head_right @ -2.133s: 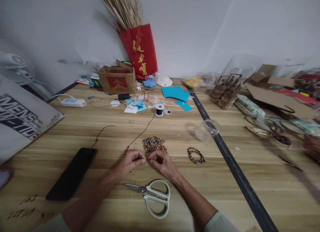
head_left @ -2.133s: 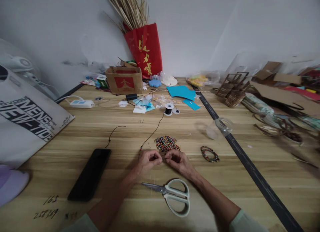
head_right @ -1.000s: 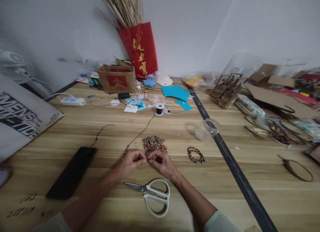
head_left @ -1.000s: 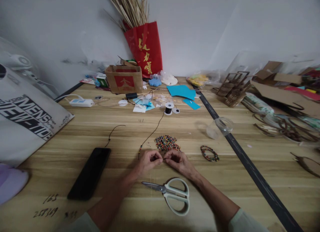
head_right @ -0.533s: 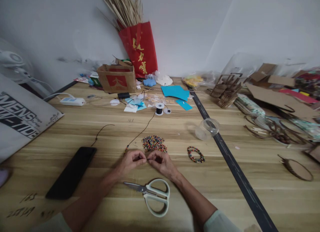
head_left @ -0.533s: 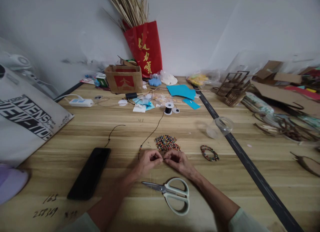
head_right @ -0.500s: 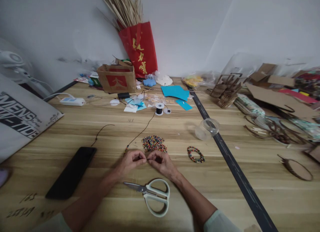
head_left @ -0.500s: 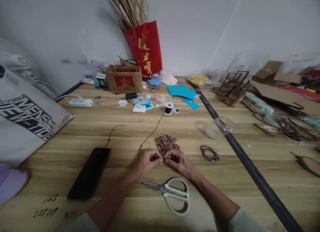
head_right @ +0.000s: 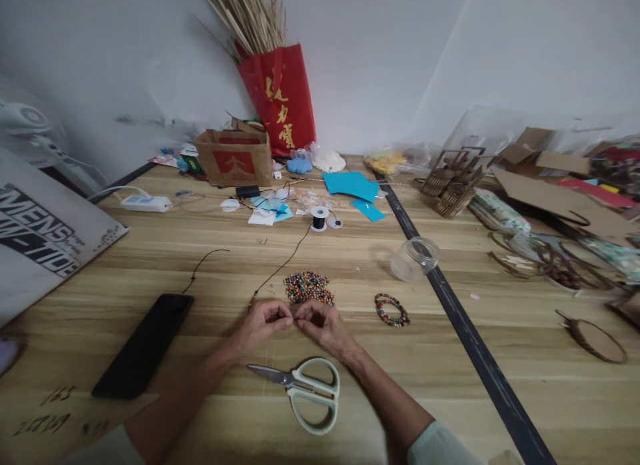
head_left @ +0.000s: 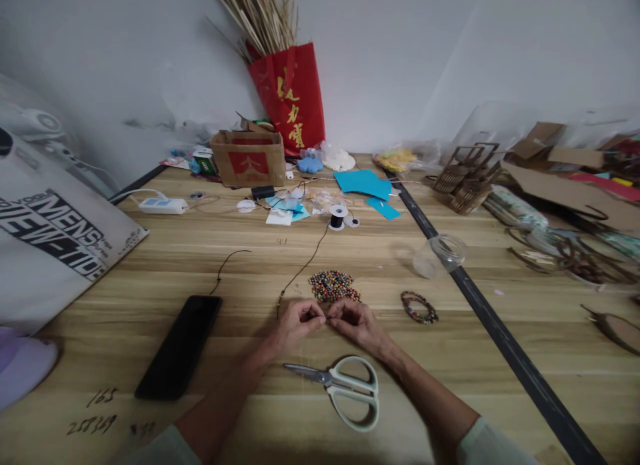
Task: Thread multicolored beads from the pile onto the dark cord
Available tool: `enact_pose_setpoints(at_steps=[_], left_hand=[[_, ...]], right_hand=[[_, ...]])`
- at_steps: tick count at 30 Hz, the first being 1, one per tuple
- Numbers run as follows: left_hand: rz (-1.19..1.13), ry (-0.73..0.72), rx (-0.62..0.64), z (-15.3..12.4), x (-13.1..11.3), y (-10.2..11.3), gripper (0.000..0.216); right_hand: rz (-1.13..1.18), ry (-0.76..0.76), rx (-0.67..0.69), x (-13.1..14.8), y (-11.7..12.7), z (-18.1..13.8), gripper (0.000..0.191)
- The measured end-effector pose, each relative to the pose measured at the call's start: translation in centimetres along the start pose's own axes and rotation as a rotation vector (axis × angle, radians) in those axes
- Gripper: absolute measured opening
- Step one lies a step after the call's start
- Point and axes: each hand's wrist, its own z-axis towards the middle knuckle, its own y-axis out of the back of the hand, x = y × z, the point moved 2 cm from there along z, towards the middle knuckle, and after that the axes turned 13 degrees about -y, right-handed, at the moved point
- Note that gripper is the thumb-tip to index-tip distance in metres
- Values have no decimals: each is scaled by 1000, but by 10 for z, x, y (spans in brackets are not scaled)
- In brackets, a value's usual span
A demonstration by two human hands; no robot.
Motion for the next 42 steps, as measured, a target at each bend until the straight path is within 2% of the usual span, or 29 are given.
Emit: enact_pose_setpoints(at_steps=[10,29,42], left_hand=[[-6,19,-16,1,-2,1,14],[-6,30,-13,0,-4,0,14],[7,8,-16,0,-1,0,14]], right_hand=[[4,-7,-17,0,-1,0,33],[-5,9,15,0,-1,0,25],[14,-5,23,-1,-1,0,27]])
